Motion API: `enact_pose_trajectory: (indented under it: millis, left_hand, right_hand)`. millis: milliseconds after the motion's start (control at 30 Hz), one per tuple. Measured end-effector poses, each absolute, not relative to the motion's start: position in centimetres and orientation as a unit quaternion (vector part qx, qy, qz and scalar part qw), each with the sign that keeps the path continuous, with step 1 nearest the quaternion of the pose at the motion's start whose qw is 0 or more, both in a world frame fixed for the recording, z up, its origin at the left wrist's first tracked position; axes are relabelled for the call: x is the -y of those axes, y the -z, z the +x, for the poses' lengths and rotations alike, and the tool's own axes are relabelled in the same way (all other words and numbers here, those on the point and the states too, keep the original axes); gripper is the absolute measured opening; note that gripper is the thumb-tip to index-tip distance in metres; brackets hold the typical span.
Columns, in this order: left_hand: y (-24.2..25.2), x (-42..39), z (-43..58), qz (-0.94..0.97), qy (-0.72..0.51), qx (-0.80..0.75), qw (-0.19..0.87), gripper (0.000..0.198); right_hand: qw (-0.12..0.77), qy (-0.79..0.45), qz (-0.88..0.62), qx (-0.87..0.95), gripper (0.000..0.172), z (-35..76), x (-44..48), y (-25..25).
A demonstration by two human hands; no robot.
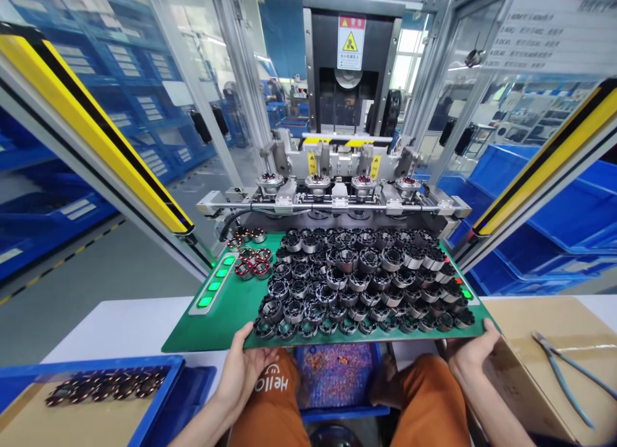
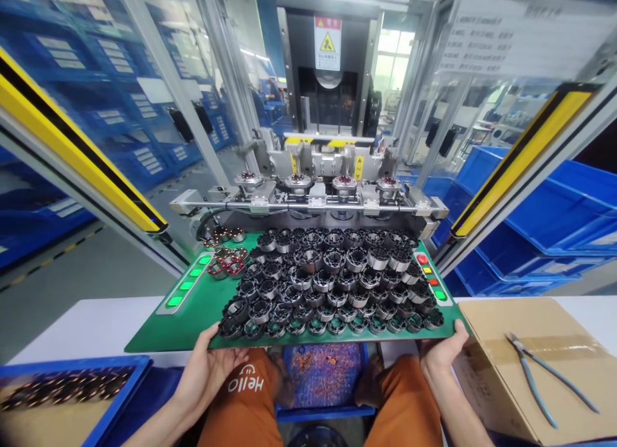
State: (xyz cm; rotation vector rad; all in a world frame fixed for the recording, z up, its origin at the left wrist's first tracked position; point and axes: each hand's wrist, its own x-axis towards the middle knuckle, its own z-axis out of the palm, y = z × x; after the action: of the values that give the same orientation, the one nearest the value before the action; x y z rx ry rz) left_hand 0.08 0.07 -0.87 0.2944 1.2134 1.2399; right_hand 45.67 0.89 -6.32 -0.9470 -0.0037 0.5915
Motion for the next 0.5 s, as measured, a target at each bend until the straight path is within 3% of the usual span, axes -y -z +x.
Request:
enact_pose_trajectory:
  millis: [500]
  left_hand:
    - [0.94,-0.08,0.01,0.141,-0.539,-0.529,0.64,0.032]
  right_hand:
    - [0.842,-0.278,-0.463,0.008,0.049,45.22,-0.82,5.71]
